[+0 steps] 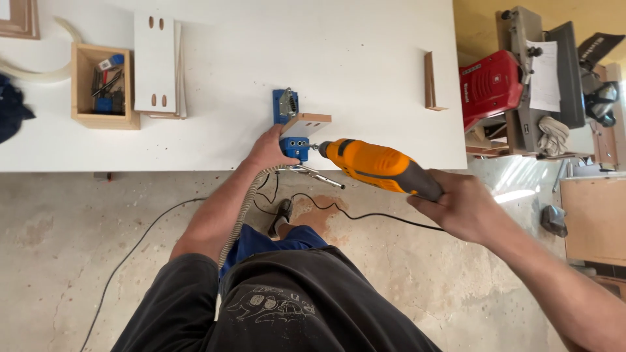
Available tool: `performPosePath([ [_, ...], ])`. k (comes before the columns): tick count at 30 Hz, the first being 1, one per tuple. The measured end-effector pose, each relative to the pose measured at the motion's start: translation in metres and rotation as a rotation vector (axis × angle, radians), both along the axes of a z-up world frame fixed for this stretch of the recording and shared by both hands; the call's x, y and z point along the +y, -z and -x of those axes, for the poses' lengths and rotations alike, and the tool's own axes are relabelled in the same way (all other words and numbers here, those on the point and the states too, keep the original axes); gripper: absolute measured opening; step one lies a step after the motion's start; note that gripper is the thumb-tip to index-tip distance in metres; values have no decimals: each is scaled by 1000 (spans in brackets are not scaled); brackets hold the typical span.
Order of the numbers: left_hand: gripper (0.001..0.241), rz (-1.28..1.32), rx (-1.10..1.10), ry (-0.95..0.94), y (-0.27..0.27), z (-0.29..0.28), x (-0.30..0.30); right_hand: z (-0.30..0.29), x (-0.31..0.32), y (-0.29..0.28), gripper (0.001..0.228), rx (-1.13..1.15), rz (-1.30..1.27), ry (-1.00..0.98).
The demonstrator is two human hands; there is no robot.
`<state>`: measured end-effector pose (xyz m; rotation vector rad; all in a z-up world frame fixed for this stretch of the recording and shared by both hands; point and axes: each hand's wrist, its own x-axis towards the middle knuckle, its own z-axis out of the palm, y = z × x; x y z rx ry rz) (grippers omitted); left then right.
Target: Drilling pocket holes in wooden boards using a pocket hole jig and a power drill
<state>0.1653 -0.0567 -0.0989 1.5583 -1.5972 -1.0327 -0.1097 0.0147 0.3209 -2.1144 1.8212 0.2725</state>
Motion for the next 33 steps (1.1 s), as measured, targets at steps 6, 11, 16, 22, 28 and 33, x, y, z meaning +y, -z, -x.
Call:
performPosePath([
  [6, 101, -122, 64, 44, -11, 0, -1, 19, 33, -72, 20, -82, -99, 595],
  [11, 101, -170, 82, 17, -23, 1, 1, 119, 36, 1, 25, -483, -53, 701],
  [16, 95, -106, 43, 13, -16, 3, 6, 187, -4, 177, 24, -1155, 120, 828],
  [22, 107, -226, 2, -54, -10, 9, 3, 175, -80, 348, 41, -1788, -208, 936],
  [28, 125, -326, 28, -122, -27, 20, 5, 150, -174, 463, 40, -2082, -465, 945],
  [33, 132, -435, 49, -255, -22, 28, 8, 134, -235, 484, 40, -2155, -567, 956],
])
